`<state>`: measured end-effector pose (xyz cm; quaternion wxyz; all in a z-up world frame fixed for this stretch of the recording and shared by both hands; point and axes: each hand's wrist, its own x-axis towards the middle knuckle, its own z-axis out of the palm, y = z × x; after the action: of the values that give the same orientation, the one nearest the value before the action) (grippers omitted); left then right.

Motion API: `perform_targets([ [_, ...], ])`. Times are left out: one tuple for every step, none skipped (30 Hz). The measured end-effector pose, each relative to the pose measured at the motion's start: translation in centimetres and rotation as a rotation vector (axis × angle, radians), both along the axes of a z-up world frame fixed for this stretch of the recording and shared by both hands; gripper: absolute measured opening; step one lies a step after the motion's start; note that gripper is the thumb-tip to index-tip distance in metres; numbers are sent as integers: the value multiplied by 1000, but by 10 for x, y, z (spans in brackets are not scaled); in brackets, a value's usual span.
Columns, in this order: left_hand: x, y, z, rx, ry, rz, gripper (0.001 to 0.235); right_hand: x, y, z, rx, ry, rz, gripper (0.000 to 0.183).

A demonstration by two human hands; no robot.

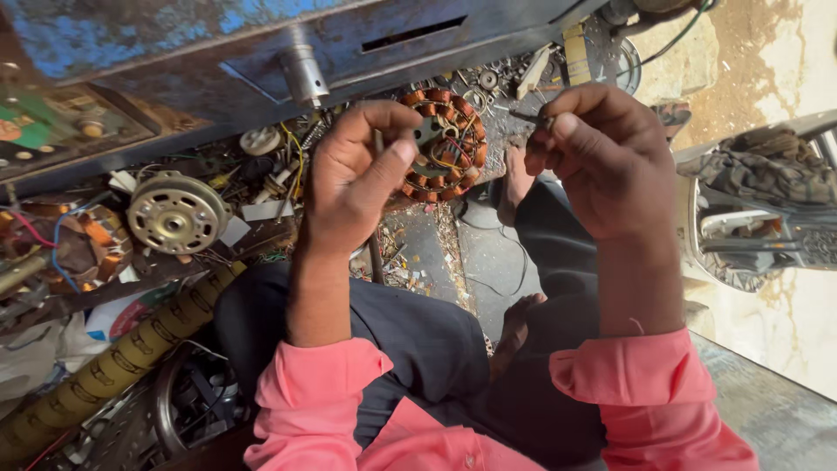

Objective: The person handles a circular stator with copper windings, inserting small metal pieces into the center and adjusting wires by hand.

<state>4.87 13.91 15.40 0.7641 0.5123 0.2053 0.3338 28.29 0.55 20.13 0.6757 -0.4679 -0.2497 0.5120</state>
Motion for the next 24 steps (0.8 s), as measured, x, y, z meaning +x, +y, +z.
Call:
perform_targets([
  [3,0,-4,171,79,78,16,1,4,-3,-27,33,25,10],
  [7,1,-8,342,159,155,14,0,9,-5,-54,67,51,10],
  [12,0,-13,332,131,162,13,0,12,-7,-84,99,76,10],
  [17,-1,-17,322,103,169,12,-2,16,-9,-127,97,86,10],
  [21,-3,-20,307,74,177,11,-5,19,-12,-176,94,97,10],
  [21,-4,-21,308,97,161,13,-7,23,-14,-225,90,108,10],
  [20,-5,-21,306,118,145,14,-8,26,-16,-215,96,125,11],
  [20,-6,-20,304,139,128,15,-8,29,-17,-206,102,142,12],
  [22,-5,-19,300,138,113,17,-8,32,-18,-193,107,160,13],
  [24,-5,-17,297,136,97,19,-8,32,-17,-186,111,162,12],
  [24,-4,-15,295,136,81,21,-8,33,-18,-177,118,163,12],
  [24,-4,-13,346,139,96,23,-9,34,-18,-168,125,164,12],
  [24,-4,-11,397,142,110,25,-9,35,-18,-158,115,161,12],
  [24,-4,-9,449,145,124,27,-9,35,-18,-149,105,158,11],
  [24,-5,-7,512,167,143,29,-8,33,-18,-144,95,152,11],
  [23,-6,-5,575,189,162,32,-7,31,-17,-130,131,125,11],
  [25,-6,-3,640,207,184,34,-4,29,-15,-114,160,99,10],
  [27,-7,-1,722,224,215,35,-1,28,-13,-98,190,74,10],
  [29,-9,0,805,244,247,35,0,28,-12,-90,195,69,10],
  [31,-10,1,888,264,279,36,0,28,-11,-81,199,64,10],
  [32,-12,2,919,272,311,32,0,28,-10,-72,206,61,10],
  [33,-13,2,950,280,343,28,0,28,-10,-75,210,76,10],
  [34,-13,3,983,287,372,25,-1,29,-10,-77,214,89,11],
  [33,-13,4,925,272,350,23,-1,29,-10,-78,218,101,11],
])
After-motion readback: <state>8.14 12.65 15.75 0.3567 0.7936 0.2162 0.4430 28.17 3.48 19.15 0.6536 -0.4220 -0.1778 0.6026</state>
